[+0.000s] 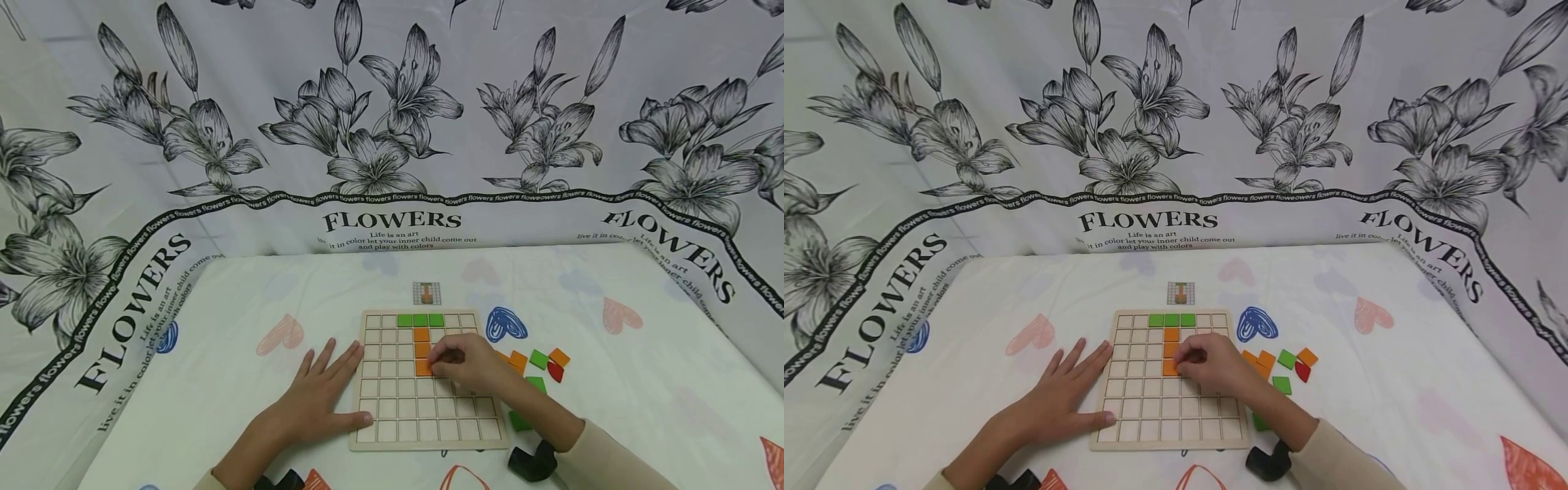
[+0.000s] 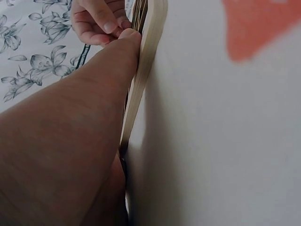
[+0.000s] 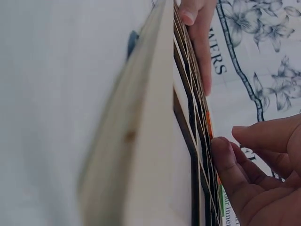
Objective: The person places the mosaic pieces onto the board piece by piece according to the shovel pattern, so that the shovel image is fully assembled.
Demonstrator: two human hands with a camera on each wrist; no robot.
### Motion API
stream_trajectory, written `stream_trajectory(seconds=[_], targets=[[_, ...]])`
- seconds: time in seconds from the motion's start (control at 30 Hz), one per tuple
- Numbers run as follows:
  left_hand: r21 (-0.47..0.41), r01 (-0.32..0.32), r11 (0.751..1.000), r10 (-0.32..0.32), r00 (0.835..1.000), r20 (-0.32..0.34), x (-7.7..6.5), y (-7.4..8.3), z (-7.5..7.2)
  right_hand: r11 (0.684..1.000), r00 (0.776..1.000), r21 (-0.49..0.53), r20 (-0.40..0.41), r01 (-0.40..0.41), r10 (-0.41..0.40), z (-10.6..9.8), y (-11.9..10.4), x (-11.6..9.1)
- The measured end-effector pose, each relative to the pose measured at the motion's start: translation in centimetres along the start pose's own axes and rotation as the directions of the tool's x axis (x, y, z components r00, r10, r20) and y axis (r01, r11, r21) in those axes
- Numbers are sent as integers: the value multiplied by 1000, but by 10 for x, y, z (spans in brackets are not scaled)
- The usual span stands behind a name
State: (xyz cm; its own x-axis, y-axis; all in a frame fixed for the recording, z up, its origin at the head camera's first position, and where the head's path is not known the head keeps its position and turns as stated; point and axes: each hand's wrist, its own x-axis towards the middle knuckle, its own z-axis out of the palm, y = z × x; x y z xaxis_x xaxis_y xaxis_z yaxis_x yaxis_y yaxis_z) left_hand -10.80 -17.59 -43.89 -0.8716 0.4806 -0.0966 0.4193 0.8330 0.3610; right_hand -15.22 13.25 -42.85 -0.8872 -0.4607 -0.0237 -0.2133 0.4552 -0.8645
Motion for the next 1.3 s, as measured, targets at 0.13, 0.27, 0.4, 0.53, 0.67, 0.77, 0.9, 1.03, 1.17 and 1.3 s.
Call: stream_trajectory(seconds=[0.13, 0.27, 0.4, 0.53, 0.67, 0.77, 0.9, 1.03, 1.17, 1.3], targets=[[-4, 0, 1000, 0, 1000, 2, -1, 1, -2, 999, 997, 37, 68, 26, -28, -1, -1, -6], [-2, -1, 1000, 1, 1000, 1, -1, 1, -2, 996, 991, 54, 110, 73, -78, 0, 0, -11], [4, 0, 1000, 0, 1000, 1, 0, 1, -1, 995, 990, 32, 102, 93, -96, -4, 4, -15], [13, 0, 1000, 0, 1000, 0, 0, 0, 0, 996, 994, -16, 63, 91, -90, -17, 9, -19], [19, 0, 1000, 0, 1000, 1, 0, -1, 0, 992, 998, -114, 2, 61, -61, -38, 14, -26], [15, 0, 1000, 0, 1000, 3, 0, -1, 0, 982, 998, -184, -33, 43, -50, -55, 17, -32], [15, -3, 1000, 3, 1000, 1, 0, -1, 0, 963, 997, -269, -76, 7, -29, -73, 21, -40], [20, -5, 1000, 5, 1000, -2, 0, -1, 0, 932, 993, -361, -113, -22, -21, -84, 23, -46], [19, -2, 1000, 2, 1000, -1, 0, -1, 1, 898, 992, -440, -122, -26, -31, -86, 27, -47], [17, -2, 1000, 2, 1000, -2, 1, -2, 2, 872, 993, -485, -119, -75, 19, -82, 30, -44]])
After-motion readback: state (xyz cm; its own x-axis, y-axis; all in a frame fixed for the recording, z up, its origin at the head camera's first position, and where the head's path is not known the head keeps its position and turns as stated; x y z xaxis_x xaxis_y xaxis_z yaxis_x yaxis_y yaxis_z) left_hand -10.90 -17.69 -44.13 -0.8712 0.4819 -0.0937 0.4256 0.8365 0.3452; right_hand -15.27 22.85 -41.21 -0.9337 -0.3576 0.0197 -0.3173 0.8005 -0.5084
